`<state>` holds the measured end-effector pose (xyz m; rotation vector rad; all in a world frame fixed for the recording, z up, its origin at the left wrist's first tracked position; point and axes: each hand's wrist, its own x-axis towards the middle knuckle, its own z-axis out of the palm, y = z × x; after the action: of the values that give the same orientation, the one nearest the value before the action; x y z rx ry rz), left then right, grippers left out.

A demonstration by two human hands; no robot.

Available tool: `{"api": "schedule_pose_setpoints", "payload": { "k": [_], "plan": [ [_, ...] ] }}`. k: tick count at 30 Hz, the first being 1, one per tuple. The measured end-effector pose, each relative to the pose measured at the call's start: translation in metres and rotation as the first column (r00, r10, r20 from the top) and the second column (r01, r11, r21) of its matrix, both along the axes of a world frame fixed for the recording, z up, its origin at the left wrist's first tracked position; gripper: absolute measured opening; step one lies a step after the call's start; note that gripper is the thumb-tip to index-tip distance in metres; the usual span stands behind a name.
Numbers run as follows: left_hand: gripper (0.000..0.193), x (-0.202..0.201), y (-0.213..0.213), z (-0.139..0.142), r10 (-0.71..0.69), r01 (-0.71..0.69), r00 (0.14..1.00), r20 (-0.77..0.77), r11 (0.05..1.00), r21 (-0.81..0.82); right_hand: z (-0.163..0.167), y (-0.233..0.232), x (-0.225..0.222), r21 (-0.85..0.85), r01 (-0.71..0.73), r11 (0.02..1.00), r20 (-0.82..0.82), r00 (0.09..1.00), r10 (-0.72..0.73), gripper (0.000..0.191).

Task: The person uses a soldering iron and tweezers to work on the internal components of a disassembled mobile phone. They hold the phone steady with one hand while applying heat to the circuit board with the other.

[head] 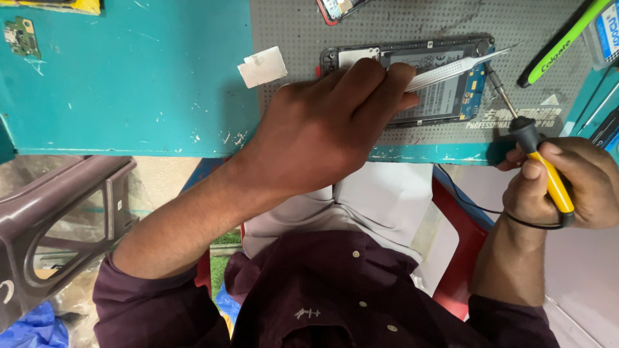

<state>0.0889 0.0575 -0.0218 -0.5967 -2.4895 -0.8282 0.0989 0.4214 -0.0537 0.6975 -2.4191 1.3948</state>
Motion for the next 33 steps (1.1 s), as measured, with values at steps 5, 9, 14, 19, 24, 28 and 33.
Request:
{"api": "schedule_pose_setpoints", "payload": {
  "k": [5, 9, 14, 19, 24, 28, 33],
  "plan": [
    [0.032, 0.0, 0.0, -0.001, 0.0, 0.0, 1.0, 0.003, 1.0, -0.003, -0.001, 0.003, -0.002, 0.01, -0.019, 1.0, -0.012, 1.0, 0.019, 0.027],
    [0.032, 0.0, 0.001, -0.002, -0.003, 0.003, 1.0, 0.003, 1.0, 0.011, -0.002, 0.004, -0.004, 0.016, -0.035, 0.999, -0.019, 0.999, 0.035, 0.026],
    [0.033, 0.0, 0.001, -0.002, 0.006, -0.006, 1.0, -0.001, 1.0, -0.007, 0.0, 0.004, -0.004, 0.021, -0.038, 0.999, -0.002, 0.999, 0.038, 0.027],
    [0.033, 0.0, 0.0, -0.002, 0.0, 0.0, 1.0, 0.007, 1.0, 0.0, 0.001, 0.002, -0.003, 0.028, -0.026, 0.999, 0.0, 1.0, 0.026, 0.024],
    [0.032, 0.001, -0.001, -0.004, 0.008, -0.008, 1.0, -0.017, 1.0, -0.008, 0.001, -0.001, 0.001, -0.046, 0.01, 0.999, 0.042, 0.999, -0.008, 0.026],
    [0.029, 0.0, -0.001, -0.005, 0.016, -0.016, 1.0, -0.013, 1.0, -0.001, 0.003, -0.003, 0.005, -0.049, 0.033, 0.998, 0.067, 0.997, -0.03, 0.024],
    [0.028, -0.002, -0.004, -0.005, -0.016, 0.015, 0.999, 0.035, 0.999, 0.034, -0.008, -0.005, -0.007, -0.106, 0.037, 0.994, -0.01, 0.999, -0.038, 0.027]
  ]
}}
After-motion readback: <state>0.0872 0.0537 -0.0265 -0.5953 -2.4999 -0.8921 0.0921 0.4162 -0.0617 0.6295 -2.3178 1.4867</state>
